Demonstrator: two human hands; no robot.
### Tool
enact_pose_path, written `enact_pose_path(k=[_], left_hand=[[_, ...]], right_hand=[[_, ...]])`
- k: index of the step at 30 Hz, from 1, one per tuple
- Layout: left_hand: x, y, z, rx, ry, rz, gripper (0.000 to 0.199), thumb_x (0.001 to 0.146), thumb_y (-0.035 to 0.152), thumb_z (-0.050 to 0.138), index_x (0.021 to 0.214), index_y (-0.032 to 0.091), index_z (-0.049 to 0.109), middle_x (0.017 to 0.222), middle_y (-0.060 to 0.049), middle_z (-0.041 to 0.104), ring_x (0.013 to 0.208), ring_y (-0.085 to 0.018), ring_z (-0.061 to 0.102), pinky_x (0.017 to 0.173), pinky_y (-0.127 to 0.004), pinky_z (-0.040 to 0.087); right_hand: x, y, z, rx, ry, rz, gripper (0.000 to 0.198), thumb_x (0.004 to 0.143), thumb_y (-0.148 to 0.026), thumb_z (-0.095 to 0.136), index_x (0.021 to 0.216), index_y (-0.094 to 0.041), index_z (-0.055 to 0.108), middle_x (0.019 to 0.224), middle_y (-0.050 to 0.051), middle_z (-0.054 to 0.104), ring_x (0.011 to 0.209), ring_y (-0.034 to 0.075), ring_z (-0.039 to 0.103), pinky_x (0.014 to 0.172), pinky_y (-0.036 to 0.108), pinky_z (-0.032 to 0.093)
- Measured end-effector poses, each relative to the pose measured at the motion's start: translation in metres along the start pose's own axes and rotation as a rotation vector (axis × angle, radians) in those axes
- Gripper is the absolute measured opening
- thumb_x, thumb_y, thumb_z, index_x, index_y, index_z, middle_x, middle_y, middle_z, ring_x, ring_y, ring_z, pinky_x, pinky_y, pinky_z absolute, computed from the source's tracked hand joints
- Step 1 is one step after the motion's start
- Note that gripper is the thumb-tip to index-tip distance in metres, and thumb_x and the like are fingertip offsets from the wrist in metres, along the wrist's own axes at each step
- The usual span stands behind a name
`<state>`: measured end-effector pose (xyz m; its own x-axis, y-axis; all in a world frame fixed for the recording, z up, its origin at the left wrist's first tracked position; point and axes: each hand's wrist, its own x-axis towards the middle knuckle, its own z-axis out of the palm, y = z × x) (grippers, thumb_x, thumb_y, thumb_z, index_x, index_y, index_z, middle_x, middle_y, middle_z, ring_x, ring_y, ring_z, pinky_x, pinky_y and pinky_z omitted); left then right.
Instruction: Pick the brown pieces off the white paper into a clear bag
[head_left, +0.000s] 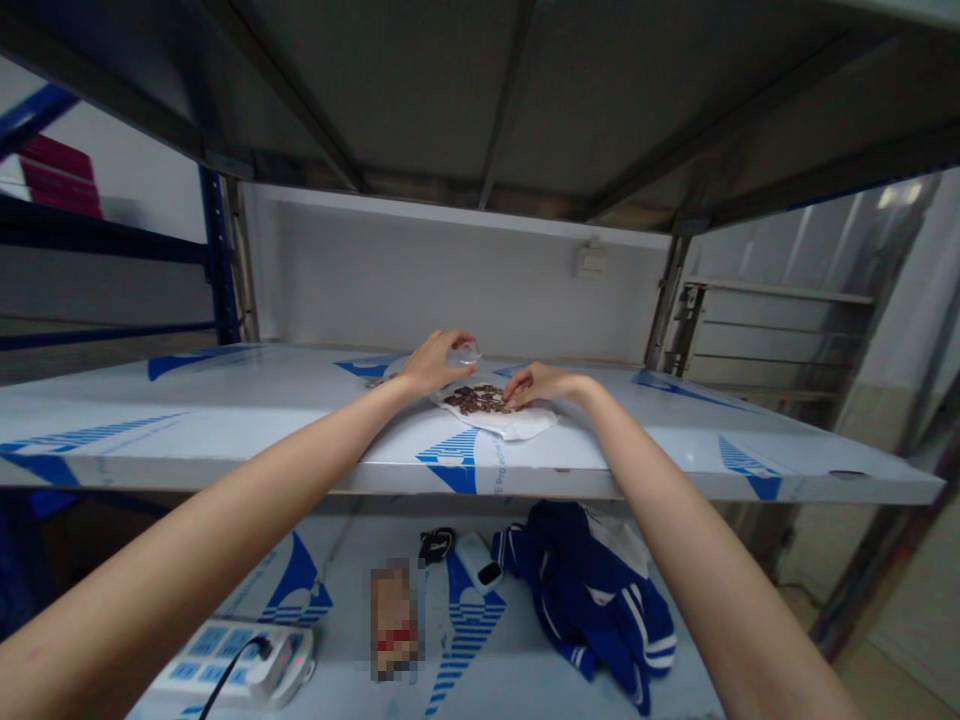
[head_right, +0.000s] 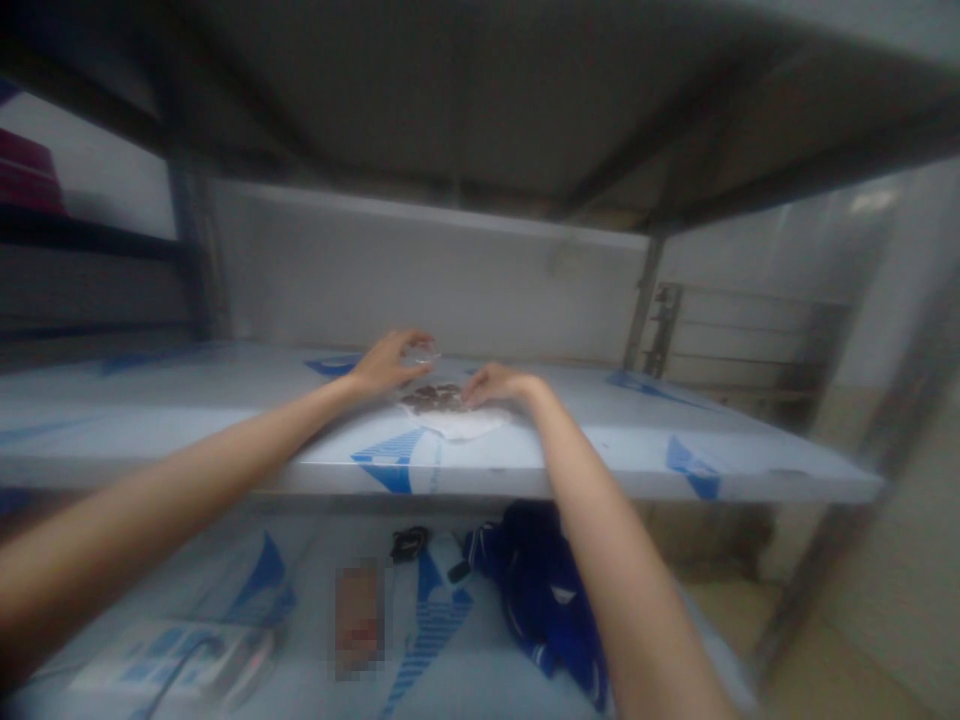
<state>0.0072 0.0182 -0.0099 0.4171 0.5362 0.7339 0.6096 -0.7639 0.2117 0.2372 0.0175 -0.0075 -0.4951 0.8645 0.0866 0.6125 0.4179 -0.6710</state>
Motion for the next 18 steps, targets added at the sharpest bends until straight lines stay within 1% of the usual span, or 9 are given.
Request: enact_pose_path(k=[3,5,7,9,11,13,15,18], left_hand=[[0.0,-0.002,0.001,-0.005,-0.005,0.011,0.036,0.074,0.029,0.062,0.108,0.017,0.054,0.106,-0.006,0.06,0.1,-0.021,0.052,0.084,-0.033,0.042],[0.0,-0.003,0.001,-0.002,-0.009,0.018,0.036,0.075,0.03,0.061,0.108,0.017,0.054,0.107,-0.006,0.06,0.1,-0.021,0.052,0.085,-0.033,0.042],[0.001,-0.003,0.002,-0.001,-0.015,0.02,0.036,0.075,0.03,0.061,0.108,0.017,0.054,0.107,-0.006,0.06,0.1,-0.021,0.052,0.085,-0.034,0.042],[0.0,-0.001,0.001,-0.012,-0.019,0.023,0.036,0.075,0.03,0.061,0.108,0.018,0.054,0.107,-0.006,0.06,0.1,-0.021,0.052,0.085,-0.034,0.042],[-0.001,0.004,0.001,-0.034,-0.025,0.027,0.036,0.075,0.03,0.061,0.108,0.018,0.054,0.107,-0.006,0.059,0.1,-0.021,0.053,0.085,-0.034,0.042],[-0.003,0.01,0.001,-0.063,-0.04,0.039,0.036,0.075,0.03,0.062,0.108,0.018,0.054,0.107,-0.006,0.059,0.1,-0.021,0.053,0.084,-0.034,0.043],[-0.004,0.014,0.0,-0.085,-0.057,0.06,0.037,0.074,0.03,0.063,0.108,0.019,0.054,0.106,-0.006,0.059,0.099,-0.021,0.053,0.084,-0.034,0.043],[-0.004,0.017,0.0,-0.1,-0.06,0.072,0.038,0.074,0.032,0.064,0.108,0.019,0.054,0.106,-0.007,0.06,0.099,-0.021,0.053,0.083,-0.035,0.044]], right_hand=[[-0.001,-0.001,0.002,-0.015,0.015,-0.007,0.012,0.058,-0.014,0.07,0.069,-0.018,0.071,0.069,0.001,0.069,0.065,0.012,0.06,0.066,0.025,0.047],[-0.002,-0.003,0.003,-0.077,0.051,-0.021,0.008,0.06,-0.014,0.069,0.067,-0.018,0.07,0.067,0.001,0.068,0.064,0.013,0.059,0.066,0.025,0.046],[-0.002,-0.007,0.005,-0.143,0.133,-0.038,0.006,0.062,-0.013,0.067,0.065,-0.017,0.07,0.067,0.002,0.068,0.064,0.014,0.059,0.066,0.026,0.045],[-0.003,-0.014,0.006,-0.153,0.279,-0.075,0.004,0.064,-0.014,0.066,0.066,-0.017,0.069,0.071,0.004,0.069,0.067,0.015,0.059,0.068,0.027,0.045],[-0.003,-0.022,0.006,-0.085,0.449,-0.15,0.005,0.067,-0.019,0.066,0.071,-0.017,0.069,0.077,0.006,0.069,0.072,0.016,0.06,0.071,0.028,0.045],[-0.003,-0.03,0.005,0.016,0.586,-0.231,0.012,0.069,-0.025,0.066,0.076,-0.016,0.069,0.083,0.007,0.069,0.078,0.017,0.061,0.073,0.029,0.045],[-0.004,-0.035,0.005,0.106,0.65,-0.268,0.016,0.069,-0.028,0.067,0.079,-0.016,0.068,0.086,0.007,0.069,0.081,0.017,0.061,0.075,0.03,0.046],[-0.004,-0.039,0.007,0.168,0.654,-0.234,0.017,0.067,-0.027,0.068,0.078,-0.015,0.068,0.085,0.008,0.069,0.081,0.018,0.062,0.077,0.03,0.045]])
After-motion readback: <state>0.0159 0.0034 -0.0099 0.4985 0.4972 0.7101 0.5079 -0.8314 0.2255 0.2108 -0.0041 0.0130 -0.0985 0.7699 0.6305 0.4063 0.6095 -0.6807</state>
